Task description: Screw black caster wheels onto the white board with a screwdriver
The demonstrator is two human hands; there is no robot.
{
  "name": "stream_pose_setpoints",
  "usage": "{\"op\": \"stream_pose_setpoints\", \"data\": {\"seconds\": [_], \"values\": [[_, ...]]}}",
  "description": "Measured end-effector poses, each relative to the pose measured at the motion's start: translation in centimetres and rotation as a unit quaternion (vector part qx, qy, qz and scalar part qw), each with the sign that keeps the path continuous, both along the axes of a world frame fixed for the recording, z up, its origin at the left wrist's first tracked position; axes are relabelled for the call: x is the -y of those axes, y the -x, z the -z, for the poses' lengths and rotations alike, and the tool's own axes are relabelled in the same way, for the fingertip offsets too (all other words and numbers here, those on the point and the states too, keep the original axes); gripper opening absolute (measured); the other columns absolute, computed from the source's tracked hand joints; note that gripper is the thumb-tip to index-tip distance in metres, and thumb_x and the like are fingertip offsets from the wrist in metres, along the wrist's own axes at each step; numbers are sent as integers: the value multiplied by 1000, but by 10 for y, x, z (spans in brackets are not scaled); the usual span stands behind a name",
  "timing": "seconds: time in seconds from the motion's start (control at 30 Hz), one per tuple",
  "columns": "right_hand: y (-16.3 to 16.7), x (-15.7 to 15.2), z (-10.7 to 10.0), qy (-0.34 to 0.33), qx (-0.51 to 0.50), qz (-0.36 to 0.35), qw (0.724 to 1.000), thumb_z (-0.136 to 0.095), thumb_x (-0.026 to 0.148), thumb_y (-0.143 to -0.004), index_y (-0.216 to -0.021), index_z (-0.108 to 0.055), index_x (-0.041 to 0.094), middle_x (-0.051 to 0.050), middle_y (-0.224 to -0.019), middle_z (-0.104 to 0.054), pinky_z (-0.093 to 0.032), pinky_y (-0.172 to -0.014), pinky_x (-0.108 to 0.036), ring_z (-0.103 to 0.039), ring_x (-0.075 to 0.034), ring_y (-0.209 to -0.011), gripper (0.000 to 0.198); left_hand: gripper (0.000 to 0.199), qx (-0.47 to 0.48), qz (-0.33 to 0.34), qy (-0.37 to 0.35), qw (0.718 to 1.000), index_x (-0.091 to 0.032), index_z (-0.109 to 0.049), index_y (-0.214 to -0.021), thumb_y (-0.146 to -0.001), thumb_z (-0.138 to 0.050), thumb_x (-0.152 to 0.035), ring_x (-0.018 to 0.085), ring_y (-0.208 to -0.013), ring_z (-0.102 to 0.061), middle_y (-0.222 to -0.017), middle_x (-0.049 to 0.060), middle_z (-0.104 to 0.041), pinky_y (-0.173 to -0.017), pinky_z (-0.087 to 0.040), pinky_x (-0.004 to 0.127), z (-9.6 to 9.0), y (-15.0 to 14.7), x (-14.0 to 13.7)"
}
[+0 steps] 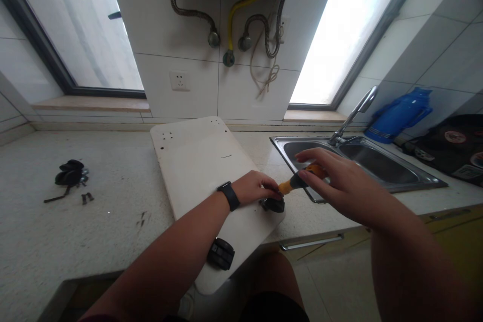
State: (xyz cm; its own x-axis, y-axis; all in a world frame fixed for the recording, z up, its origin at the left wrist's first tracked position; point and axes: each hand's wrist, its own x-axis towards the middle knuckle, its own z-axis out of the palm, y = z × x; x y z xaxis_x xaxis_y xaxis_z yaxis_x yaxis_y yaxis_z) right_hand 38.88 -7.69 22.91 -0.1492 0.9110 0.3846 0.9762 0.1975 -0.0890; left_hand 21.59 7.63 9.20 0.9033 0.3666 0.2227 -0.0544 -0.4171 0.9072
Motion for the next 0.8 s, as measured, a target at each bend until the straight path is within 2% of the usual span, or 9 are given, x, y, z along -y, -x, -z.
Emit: {"op": "stream_pose_setpoints", "data": {"seconds": [0.07, 0.13, 0.2, 0.27, 0.37, 0.47, 0.57, 0.7, 0.8], "values": [[-5, 6, -6, 29, -24, -83, 996, -56, 39, -102, -136, -61, 25, -10, -129, -70, -56, -85, -37, -72, -24, -105, 37, 19, 2, 10, -5, 1000, -22, -83, -109, -92, -79, -28, 19, -98, -73, -104, 4, -82, -93, -53, 32, 0, 1, 0], [-11, 8, -8, 43, -31, -102, 993, -55, 33, -102, -131, -64, 26, -8, -124, -72, -56, -87, -36, -72, -23, -106, 31, 20, 5, 18, -17, 1000, -22, -83, -113, -94, -76, -27, 19, -101, -74, -107, 4, -82, -95, -52, 32, -1, 1, -1], [-14, 5, -6, 38, -30, -76, 996, -55, 34, -102, -120, -68, 24, -7, -108, -76, -55, -77, -34, -73, -21, -91, 24, 21, 2, 18, -37, 999, -23, -82, -115, -96, -74, -27, 19, -103, -73, -109, 4, -82, -96, -52, 32, -1, 1, -2], [-15, 0, 0, 12, -10, -32, 999, -58, 43, -102, -109, -72, 23, -5, -95, -77, -51, -67, -33, -71, -20, -75, 26, 20, -6, 15, -65, 998, -24, -82, -115, -98, -72, -29, 20, -103, -72, -111, 5, -82, -97, -51, 32, -1, 2, -2], [-10, -7, 10, -49, 42, 37, 997, -54, 62, -101, -83, -73, 23, -3, -69, -70, -40, -55, -32, -61, -18, -56, 47, 22, 0, 9, -78, 997, -23, -83, -114, -97, -74, -34, 20, -102, -73, -111, 6, -82, -96, -51, 32, -2, 2, -2], [-3, -7, 16, -105, 72, 83, 988, -41, 68, -104, -68, -67, 23, -3, -60, -65, -34, -54, -33, -57, -18, -52, 63, 22, 21, 9, -41, 999, -22, -82, -112, -93, -79, -31, 20, -102, -74, -109, 6, -82, -96, -52, 32, 0, 2, -2], [-1, -4, 15, -94, 68, 84, 990, -41, 65, -105, -71, -68, 23, -3, -63, -66, -36, -55, -34, -59, -19, -56, 60, 18, 30, 12, -18, 999, -20, -82, -108, -91, -80, -24, 19, -99, -74, -104, 5, -82, -94, -52, 32, 1, 1, -2], [-3, 2, 7, -64, 17, 45, 997, -57, 54, -102, -91, -74, 22, -3, -76, -73, -44, -59, -33, -65, -19, -63, 38, 17, 23, 3, -19, 1000, -21, -83, -107, -90, -81, -24, 18, -97, -73, -103, 4, -82, -92, -52, 31, 1, 1, -2], [-3, 4, 4, -60, -5, 10, 998, -65, 50, -98, -96, -74, 21, -5, -85, -76, -50, -63, -34, -69, -20, -69, 30, 17, 15, -5, -24, 1000, -21, -83, -105, -89, -83, -27, 19, -95, -72, -101, 4, -82, -90, -52, 31, 1, 2, -3]]}}
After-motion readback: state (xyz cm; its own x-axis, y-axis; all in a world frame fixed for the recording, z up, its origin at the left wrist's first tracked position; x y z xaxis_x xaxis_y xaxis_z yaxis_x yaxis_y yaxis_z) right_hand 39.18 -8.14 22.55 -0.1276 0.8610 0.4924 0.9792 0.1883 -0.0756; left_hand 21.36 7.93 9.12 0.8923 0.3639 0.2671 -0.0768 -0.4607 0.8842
